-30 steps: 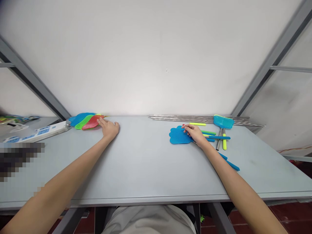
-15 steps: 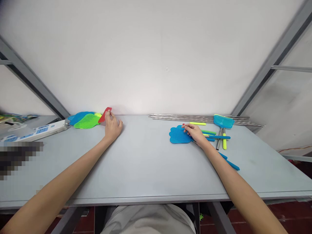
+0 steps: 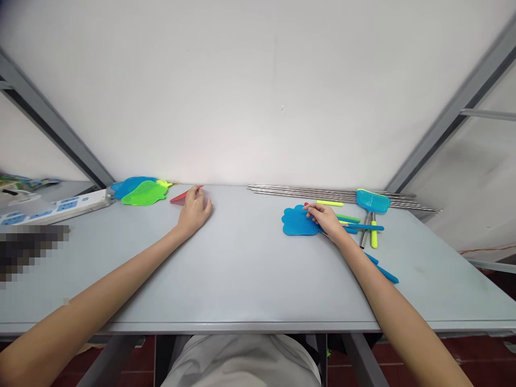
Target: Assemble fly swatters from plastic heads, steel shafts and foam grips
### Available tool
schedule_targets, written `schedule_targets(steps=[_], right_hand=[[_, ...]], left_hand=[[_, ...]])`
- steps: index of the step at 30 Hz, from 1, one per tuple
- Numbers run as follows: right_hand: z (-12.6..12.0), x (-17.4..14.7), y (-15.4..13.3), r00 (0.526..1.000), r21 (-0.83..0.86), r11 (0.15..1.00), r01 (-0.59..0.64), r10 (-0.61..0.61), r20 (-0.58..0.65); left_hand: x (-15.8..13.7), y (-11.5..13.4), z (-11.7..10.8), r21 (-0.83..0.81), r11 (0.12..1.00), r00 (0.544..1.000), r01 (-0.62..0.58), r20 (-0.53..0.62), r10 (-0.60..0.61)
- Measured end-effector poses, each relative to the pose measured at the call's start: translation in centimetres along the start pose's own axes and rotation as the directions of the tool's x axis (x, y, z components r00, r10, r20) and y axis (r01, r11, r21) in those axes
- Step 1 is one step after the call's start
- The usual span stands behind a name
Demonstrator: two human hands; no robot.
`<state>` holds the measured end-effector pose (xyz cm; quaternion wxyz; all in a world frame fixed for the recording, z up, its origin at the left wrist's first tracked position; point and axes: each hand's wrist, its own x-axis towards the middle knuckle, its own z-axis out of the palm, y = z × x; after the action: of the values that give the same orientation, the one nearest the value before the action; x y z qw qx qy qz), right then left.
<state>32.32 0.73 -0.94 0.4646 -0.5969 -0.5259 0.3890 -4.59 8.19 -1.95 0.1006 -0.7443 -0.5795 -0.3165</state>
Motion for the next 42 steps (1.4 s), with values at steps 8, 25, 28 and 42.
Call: schedule_targets(steps=[8, 25, 28, 42], right_hand=[[0.01, 0.20, 0.19, 1.000, -0.009, 1.000, -0.004, 0.004, -0.001], [-0.04, 0.16, 0.22, 1.000, -0.070, 0.997, 0.015, -0.015, 0.001], [0.00, 0.24, 0.28, 1.000, -0.079, 0.997, 0.017, -0.017, 0.002], [0.03, -0.02, -0.01, 0.999, -0.124, 0.992, 0.034, -0.034, 0.003]], left_hand=[[0.02, 0.16, 0.01, -0.049, 0.994, 0.995, -0.093, 0.044, 0.095], [-0.11, 0.44, -0.03, -0.128, 0.990, 0.988, -0.062, 0.134, 0.080], [-0.12, 0.45, -0.03, -0.132, 0.990, 0.988, -0.056, 0.138, 0.075], [-0.10, 0.42, -0.04, -0.124, 0.990, 0.988, -0.066, 0.131, 0.082]])
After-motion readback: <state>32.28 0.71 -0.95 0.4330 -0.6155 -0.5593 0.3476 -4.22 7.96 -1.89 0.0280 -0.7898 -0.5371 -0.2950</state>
